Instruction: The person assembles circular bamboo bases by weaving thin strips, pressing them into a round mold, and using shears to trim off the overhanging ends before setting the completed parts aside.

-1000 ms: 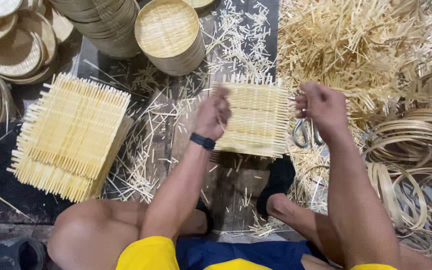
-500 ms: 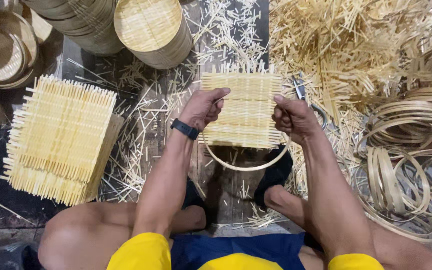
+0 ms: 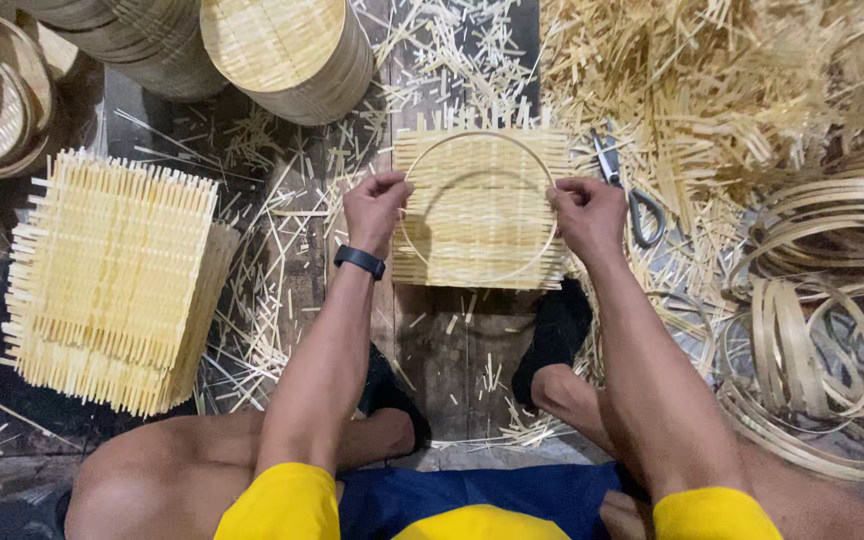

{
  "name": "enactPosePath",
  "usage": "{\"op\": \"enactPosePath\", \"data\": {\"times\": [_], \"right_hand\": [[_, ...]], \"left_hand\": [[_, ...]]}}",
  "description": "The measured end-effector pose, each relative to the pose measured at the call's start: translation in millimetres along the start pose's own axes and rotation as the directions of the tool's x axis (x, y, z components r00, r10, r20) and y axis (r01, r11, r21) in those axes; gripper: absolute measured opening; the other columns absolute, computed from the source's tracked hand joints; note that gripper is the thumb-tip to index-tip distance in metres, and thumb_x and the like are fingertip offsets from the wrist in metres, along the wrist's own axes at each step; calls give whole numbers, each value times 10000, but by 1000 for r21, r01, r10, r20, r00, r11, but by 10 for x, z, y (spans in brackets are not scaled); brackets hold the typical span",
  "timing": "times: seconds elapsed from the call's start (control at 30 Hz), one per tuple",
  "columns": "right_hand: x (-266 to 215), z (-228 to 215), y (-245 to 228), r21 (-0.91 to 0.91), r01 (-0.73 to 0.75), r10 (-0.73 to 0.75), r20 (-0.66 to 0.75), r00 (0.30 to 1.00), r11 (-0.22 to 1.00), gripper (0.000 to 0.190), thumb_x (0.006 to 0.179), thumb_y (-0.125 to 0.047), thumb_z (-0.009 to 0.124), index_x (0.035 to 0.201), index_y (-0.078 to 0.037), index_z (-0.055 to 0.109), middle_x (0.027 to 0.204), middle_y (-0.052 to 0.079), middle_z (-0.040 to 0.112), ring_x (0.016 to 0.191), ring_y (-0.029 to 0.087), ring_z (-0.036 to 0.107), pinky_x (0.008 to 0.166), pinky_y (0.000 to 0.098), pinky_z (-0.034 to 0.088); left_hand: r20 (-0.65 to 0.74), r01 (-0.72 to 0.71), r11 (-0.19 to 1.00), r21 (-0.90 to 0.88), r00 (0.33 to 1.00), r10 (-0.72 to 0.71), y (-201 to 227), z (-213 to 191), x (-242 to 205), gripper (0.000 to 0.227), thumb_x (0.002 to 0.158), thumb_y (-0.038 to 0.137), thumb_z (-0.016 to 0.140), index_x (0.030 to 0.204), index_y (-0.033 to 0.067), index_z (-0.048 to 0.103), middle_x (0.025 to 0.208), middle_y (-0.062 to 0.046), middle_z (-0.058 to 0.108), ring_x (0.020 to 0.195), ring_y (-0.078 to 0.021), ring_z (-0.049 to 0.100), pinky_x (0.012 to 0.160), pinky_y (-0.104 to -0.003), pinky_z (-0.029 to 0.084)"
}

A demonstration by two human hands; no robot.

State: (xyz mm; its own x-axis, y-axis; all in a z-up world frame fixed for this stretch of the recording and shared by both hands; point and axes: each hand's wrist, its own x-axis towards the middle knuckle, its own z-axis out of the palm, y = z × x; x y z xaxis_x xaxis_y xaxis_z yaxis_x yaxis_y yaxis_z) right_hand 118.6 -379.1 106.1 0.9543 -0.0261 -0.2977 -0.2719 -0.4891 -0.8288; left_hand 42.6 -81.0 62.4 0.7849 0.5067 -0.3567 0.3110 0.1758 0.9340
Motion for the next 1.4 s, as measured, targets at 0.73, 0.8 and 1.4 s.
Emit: {"op": "enactPosePath", "data": {"times": [0.73, 0.8, 1.4], "right_hand": [[182, 206, 367, -375, 152, -190, -68, 979, 915, 181, 808, -212, 844, 936, -86, 830, 815, 118, 775, 723, 233, 727, 736, 361, 563], [223, 211, 335, -396, 87, -120, -58, 991, 914, 176, 803, -219, 842, 927, -96, 825, 810, 110, 776, 714, 225, 725, 731, 361, 553], [450, 98, 821, -119, 138, -129, 84, 988, 983, 174, 900, -183, 801, 927, -11, 788, 757, 52, 739, 643, 72, 638, 612, 287, 535]], "left_hand": [[-102, 103, 882, 460, 993, -62, -382, -35, 100, 253, 634, 56, 922, 862, 21, 818, 803, -100, 791, 697, -166, 749, 706, -282, 607], [-97, 140, 889, 436, 989, -108, -381, -25, 113, 233, 656, 58, 918, 859, 19, 810, 793, -104, 792, 676, -159, 748, 664, -280, 619], [-91, 176, 908, 379, 984, -153, -349, -19, 85, 198, 706, 33, 904, 861, -26, 795, 760, -124, 775, 645, -164, 749, 602, -278, 617]]}}
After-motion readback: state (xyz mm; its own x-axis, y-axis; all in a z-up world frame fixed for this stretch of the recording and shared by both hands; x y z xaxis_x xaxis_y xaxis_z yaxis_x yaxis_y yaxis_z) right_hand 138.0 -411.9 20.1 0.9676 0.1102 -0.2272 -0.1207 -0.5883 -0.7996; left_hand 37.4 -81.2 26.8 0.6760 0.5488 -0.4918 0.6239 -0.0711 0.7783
